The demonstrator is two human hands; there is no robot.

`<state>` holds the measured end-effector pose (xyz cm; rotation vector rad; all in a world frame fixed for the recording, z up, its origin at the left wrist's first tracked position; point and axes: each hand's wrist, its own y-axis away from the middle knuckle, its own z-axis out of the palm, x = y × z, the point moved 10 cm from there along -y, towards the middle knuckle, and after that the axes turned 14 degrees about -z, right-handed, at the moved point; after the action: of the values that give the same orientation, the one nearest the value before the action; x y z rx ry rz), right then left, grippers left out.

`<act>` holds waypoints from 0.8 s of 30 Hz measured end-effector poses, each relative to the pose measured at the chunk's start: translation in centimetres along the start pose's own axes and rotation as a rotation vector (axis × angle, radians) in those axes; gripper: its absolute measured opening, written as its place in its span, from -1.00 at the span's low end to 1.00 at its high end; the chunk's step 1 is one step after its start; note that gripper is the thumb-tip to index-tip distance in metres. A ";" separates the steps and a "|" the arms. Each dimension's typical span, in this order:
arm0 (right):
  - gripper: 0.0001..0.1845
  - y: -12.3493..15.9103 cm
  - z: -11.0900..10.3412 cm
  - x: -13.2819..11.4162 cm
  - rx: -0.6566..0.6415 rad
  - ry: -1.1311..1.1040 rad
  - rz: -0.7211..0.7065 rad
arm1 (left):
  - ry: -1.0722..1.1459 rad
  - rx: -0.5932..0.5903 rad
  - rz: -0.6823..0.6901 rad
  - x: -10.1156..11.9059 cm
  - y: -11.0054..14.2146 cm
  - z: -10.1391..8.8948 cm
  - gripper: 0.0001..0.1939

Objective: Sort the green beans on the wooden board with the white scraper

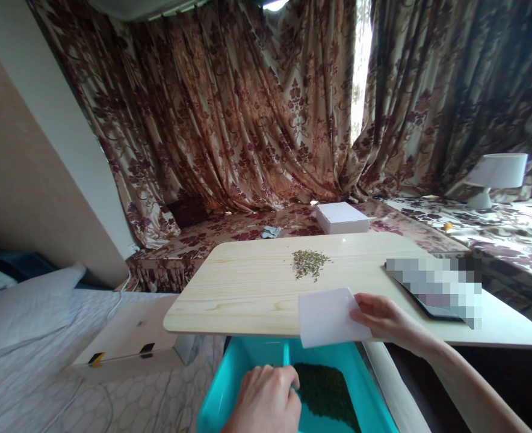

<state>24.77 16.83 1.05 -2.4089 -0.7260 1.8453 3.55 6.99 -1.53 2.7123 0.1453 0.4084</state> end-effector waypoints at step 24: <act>-0.76 -1.9 -8.3 4.0 0.598 0.187 -0.027 | -0.112 -0.043 0.100 3.1 0.2 0.6 -0.56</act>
<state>32.49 22.17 0.42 -2.1130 -0.1530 1.5113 6.66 7.12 -1.15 2.6992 -0.0293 0.2836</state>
